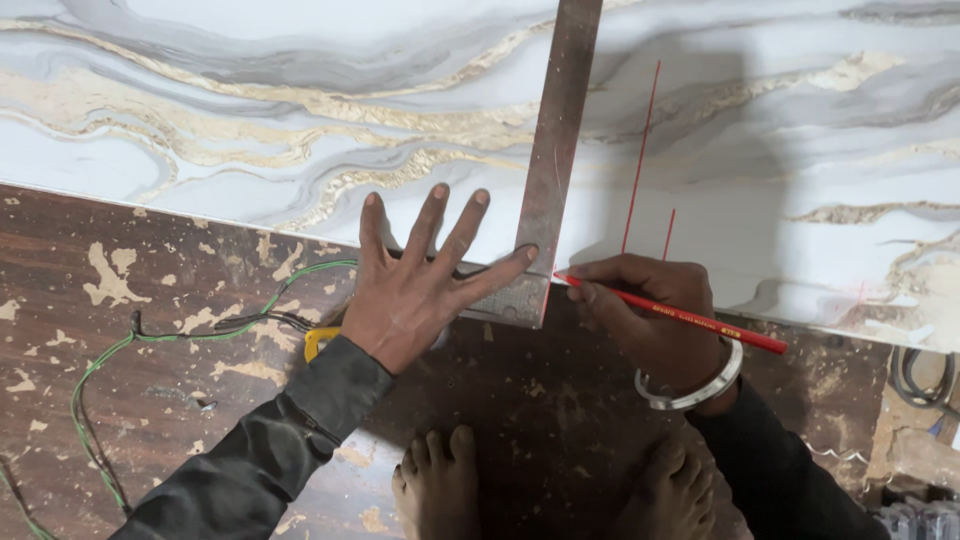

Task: The person measures a large marble-patterned panel on a workbench, holding a tape measure and a long ruler against the panel and marking positions with a red pencil. They then use an L-square to draw straight vertical red lines across the panel surface.

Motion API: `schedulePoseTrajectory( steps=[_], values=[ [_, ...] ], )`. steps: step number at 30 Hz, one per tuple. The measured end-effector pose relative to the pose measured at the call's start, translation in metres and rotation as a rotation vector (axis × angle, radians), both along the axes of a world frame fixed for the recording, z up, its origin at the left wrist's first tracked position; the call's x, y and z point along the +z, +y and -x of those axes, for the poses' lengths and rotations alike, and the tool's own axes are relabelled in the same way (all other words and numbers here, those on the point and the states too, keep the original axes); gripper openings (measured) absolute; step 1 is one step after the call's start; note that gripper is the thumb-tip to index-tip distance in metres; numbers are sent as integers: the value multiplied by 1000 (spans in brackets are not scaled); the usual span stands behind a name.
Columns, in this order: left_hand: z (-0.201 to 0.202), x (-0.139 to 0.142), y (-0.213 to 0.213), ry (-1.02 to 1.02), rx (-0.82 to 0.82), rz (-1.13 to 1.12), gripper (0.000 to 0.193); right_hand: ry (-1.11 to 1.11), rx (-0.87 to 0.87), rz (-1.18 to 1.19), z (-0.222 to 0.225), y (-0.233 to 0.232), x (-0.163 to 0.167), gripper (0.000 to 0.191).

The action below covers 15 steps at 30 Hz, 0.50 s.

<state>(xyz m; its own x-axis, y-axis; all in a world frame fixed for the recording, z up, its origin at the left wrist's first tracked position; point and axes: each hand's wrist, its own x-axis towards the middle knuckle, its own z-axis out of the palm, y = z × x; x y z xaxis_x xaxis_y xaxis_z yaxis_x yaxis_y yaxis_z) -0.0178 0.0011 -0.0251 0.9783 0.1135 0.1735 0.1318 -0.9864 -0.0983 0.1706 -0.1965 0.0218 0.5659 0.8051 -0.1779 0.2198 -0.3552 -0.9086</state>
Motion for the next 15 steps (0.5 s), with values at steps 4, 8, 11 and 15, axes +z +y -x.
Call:
schedulePoseTrajectory(
  steps=[4, 8, 11, 15],
  values=[
    [1, -3, 0, -10, 8, -10, 98, -39, 35, 54, -7, 8, 6, 14],
    [-1, -8, 2, -32, -2, -39, 100, -47, -25, 84, -26, 27, 10, 16],
    [-4, -9, 4, -38, -9, -110, 106, -158, 8, -27, -55, 53, 10, 14],
    [-3, -6, 3, 4, -12, -78, 108, -213, -9, -153, -109, 103, 9, 12]
  ],
)
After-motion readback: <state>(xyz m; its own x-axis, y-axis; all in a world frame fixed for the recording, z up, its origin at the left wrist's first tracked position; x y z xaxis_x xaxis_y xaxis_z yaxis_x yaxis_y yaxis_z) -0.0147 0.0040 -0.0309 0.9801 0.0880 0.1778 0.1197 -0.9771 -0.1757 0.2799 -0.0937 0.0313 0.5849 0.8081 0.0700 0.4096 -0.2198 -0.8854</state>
